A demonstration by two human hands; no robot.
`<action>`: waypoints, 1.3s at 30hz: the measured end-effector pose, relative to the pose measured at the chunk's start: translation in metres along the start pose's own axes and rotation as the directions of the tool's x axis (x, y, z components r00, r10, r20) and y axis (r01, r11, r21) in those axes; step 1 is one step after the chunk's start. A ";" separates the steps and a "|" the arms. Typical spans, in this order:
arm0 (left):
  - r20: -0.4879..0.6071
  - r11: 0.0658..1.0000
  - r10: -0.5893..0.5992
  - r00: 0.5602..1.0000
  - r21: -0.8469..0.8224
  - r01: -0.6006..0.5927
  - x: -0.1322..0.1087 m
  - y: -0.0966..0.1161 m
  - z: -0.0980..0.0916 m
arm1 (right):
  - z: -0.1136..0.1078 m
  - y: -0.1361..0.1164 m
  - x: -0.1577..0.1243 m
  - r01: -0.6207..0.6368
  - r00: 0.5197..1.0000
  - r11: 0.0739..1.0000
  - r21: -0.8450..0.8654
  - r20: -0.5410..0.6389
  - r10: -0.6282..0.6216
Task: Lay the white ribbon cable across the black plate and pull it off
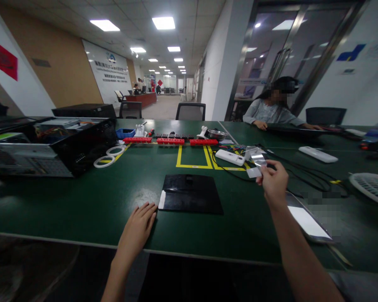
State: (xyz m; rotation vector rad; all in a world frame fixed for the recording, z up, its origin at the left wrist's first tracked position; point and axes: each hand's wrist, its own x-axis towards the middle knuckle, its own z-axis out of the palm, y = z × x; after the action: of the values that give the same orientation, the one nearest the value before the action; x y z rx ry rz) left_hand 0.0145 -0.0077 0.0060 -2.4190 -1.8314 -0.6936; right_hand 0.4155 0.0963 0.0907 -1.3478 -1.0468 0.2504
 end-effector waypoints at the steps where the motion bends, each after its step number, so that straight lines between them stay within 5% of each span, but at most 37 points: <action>1: -0.002 1.000 0.002 1.000 0.000 -0.002 0.000 0.000 0.000 | 0.000 -0.001 -0.001 0.029 1.000 0.999 -0.034 0.011 -0.028; 13: 0.002 1.000 -0.009 1.000 -0.006 0.009 0.000 0.001 0.000 | 0.001 0.007 0.004 0.167 0.986 0.871 -0.463 0.098 -0.137; 22: -0.024 1.000 0.001 1.000 -0.011 -0.001 0.000 0.001 0.000 | 0.004 0.021 0.022 0.323 0.940 0.566 -0.759 0.188 -0.284; 31: -0.003 1.000 -0.012 1.000 -0.010 0.012 0.000 0.002 -0.001 | 0.026 0.019 0.047 0.380 0.919 0.505 -0.775 0.255 -0.301; 39: -0.014 1.000 -0.009 1.000 -0.027 0.009 -0.001 0.000 0.000 | 0.044 -0.015 0.051 0.604 0.784 0.486 -0.632 0.361 -0.505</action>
State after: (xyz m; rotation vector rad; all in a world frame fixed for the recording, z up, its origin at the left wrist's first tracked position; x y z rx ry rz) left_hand 0.0144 -0.0082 0.0059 -2.4180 -1.8407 -0.7388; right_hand 0.4055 0.1572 0.1219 -1.5900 -1.7540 -0.6734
